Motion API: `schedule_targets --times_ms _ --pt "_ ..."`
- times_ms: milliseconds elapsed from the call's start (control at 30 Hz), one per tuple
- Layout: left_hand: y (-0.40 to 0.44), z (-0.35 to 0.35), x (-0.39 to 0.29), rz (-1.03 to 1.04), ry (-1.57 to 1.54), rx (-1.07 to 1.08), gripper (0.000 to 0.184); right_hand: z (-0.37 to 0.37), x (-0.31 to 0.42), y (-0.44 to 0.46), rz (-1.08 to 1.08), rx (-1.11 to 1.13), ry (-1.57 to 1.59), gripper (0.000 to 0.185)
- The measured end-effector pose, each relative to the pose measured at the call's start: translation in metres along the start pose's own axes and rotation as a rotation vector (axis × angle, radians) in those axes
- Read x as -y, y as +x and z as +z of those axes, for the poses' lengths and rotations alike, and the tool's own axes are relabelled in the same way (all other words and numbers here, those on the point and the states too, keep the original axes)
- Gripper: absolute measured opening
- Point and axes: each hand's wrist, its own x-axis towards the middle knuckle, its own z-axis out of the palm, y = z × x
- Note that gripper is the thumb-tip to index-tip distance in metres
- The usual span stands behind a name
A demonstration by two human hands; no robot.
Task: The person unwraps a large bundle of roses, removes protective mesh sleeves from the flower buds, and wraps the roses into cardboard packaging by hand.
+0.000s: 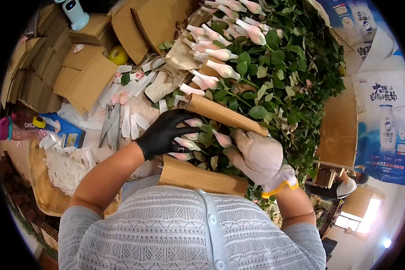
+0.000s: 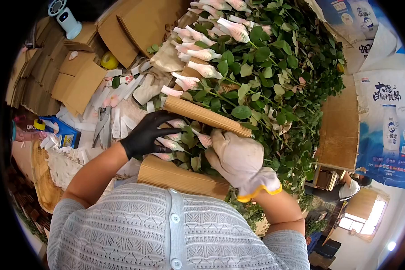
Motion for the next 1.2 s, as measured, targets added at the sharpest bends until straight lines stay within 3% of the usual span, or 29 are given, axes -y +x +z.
schedule_targets --times_ms 33,100,133,167,233,367,467,500,533,633,733,767,800,833,900,1033,1200 --pt "-0.009 0.000 -0.002 0.000 0.002 0.003 0.047 0.011 -0.005 0.003 -0.001 -0.002 0.004 0.035" --pt "-0.030 -0.001 -0.001 -0.236 0.124 -0.199 0.036 0.054 -0.024 0.013 -0.033 -0.108 -0.028 0.036" --pt "-0.030 -0.012 -0.006 -0.285 0.060 -0.101 0.028 0.063 -0.031 0.018 -0.009 0.043 -0.094 0.034" --pt "-0.030 -0.011 -0.006 -0.285 0.059 -0.103 0.028 0.064 -0.036 0.016 -0.009 0.043 -0.096 0.034" --pt "-0.030 -0.007 -0.008 -0.272 -0.253 0.016 0.025 0.059 -0.040 0.010 -0.067 -0.191 0.208 0.027" --pt "-0.015 -0.005 -0.008 -0.211 -0.305 0.125 0.024 -0.024 -0.044 -0.025 -0.124 -0.108 0.013 0.023" --pt "-0.005 -0.011 -0.015 -0.275 -0.278 0.266 0.026 -0.048 -0.053 -0.047 0.032 -0.404 0.183 0.018" --pt "-0.003 -0.013 -0.017 -0.321 -0.222 0.367 0.026 -0.023 -0.072 -0.051 0.074 -0.665 0.393 0.015" --pt "-0.004 -0.010 -0.015 -0.318 -0.217 0.372 0.026 -0.019 -0.071 -0.040 0.030 -0.960 0.280 0.014" --pt "-0.011 -0.002 -0.010 -0.232 -0.281 0.230 0.028 -0.014 -0.047 -0.023 -0.079 -1.242 0.023 0.019" --pt "-0.009 -0.004 -0.012 -0.318 -0.325 0.352 0.032 0.002 -0.008 -0.028 -0.450 -0.550 0.291 0.019" --pt "-0.006 -0.004 -0.011 -0.332 -0.349 0.399 0.035 -0.002 0.007 -0.020 -0.403 -0.357 0.027 0.019" --pt "-0.003 -0.004 -0.011 -0.342 -0.372 0.446 0.038 0.010 0.008 -0.001 -0.304 -0.101 0.229 0.023" --pt "0.001 -0.003 -0.011 -0.335 -0.368 0.456 0.038 0.021 0.001 0.011 -0.253 0.145 0.180 0.029" --pt "0.008 0.001 -0.006 -0.485 -0.667 0.520 0.036 0.043 -0.011 0.027 -0.349 0.061 0.117 0.032" --pt "0.010 0.009 0.011 -0.411 -0.691 0.608 0.029 0.049 -0.005 0.035 -0.328 0.008 0.176 0.031" --pt "-0.007 0.001 -0.002 -0.456 -0.728 0.342 0.039 0.101 -0.012 0.051 -0.382 -0.172 0.141 0.026"
